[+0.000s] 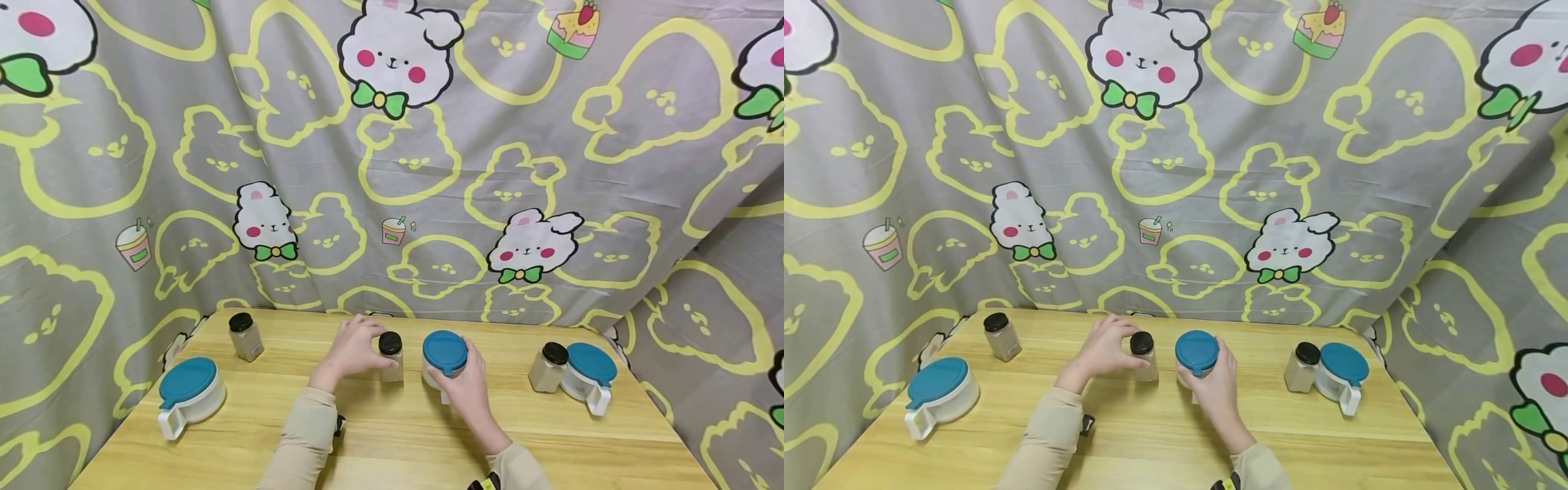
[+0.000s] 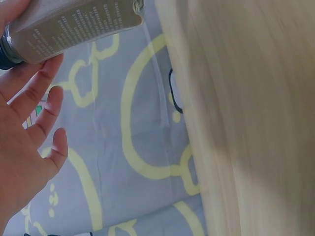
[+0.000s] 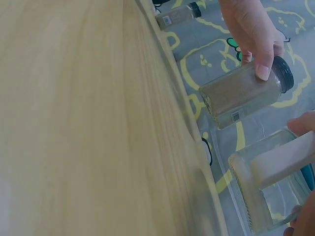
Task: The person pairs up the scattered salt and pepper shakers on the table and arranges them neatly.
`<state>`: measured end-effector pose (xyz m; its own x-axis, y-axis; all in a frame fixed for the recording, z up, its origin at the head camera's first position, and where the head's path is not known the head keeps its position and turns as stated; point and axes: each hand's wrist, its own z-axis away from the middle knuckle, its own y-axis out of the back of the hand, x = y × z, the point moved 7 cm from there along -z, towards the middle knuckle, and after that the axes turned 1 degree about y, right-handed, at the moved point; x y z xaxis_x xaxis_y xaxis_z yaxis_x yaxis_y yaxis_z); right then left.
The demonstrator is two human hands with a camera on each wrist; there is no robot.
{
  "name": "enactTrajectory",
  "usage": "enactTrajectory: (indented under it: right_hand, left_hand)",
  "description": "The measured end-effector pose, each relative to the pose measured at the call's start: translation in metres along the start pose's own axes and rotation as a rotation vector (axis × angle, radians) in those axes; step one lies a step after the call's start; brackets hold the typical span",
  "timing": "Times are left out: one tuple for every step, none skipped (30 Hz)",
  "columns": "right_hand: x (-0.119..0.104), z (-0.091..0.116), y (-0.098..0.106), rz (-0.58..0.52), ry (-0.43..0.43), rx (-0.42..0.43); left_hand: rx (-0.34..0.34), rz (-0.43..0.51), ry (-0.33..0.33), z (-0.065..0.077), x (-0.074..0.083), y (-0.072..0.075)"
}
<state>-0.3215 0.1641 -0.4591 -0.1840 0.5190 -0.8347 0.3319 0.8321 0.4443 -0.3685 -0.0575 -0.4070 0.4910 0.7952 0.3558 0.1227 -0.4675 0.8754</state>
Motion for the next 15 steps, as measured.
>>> enactTrajectory:
  right_hand:
    - [0.0,0.0,0.001,0.001,0.002,0.001]
    - [0.001,0.0,0.003,0.001,0.003,0.0]
    - [0.001,0.0,0.004,0.001,0.002,0.0]
    - [0.002,0.0,0.005,0.001,0.0,0.001]
    - [0.003,0.0,0.007,0.004,0.0,0.003]
    - [0.004,0.0,0.008,0.007,-0.002,0.003]
    - [0.005,0.0,0.009,0.009,-0.001,0.004]
    - [0.006,0.0,0.01,0.011,-0.005,0.003]
    - [0.007,-0.001,0.012,0.014,-0.007,0.002]
    - [0.007,-0.001,0.013,0.017,-0.008,0.002]
    - [0.008,-0.001,0.015,0.02,-0.008,0.002]
    - [0.008,-0.001,0.016,0.022,-0.008,0.0]
    - [0.008,-0.001,0.018,0.024,-0.006,0.002]
    - [0.009,-0.002,0.019,0.028,-0.008,0.002]
    - [0.01,-0.002,0.021,0.029,-0.008,0.005]
  left_hand:
    - [-0.001,-0.002,-0.003,-0.001,0.001,-0.001]
    - [-0.002,-0.003,-0.006,-0.002,0.002,-0.002]
    - [-0.005,-0.001,-0.007,-0.002,0.003,-0.003]
    - [-0.008,0.003,-0.01,-0.003,0.005,-0.003]
    - [-0.011,0.006,-0.012,-0.004,0.006,-0.004]
    - [-0.013,0.01,-0.014,-0.005,0.007,-0.005]
    - [-0.016,0.017,-0.014,-0.006,0.009,-0.006]
    - [-0.017,0.021,-0.015,-0.007,0.01,-0.007]
    - [-0.019,0.028,-0.015,-0.008,0.012,-0.007]
    - [-0.02,0.031,-0.015,-0.009,0.013,-0.008]
    - [-0.02,0.03,-0.017,-0.01,0.014,-0.009]
    - [-0.02,0.029,-0.019,-0.01,0.016,-0.01]
    - [-0.02,0.025,-0.02,-0.011,0.017,-0.011]
    - [-0.02,0.023,-0.023,-0.012,0.019,-0.011]
    - [-0.02,0.021,-0.023,-0.013,0.02,-0.012]
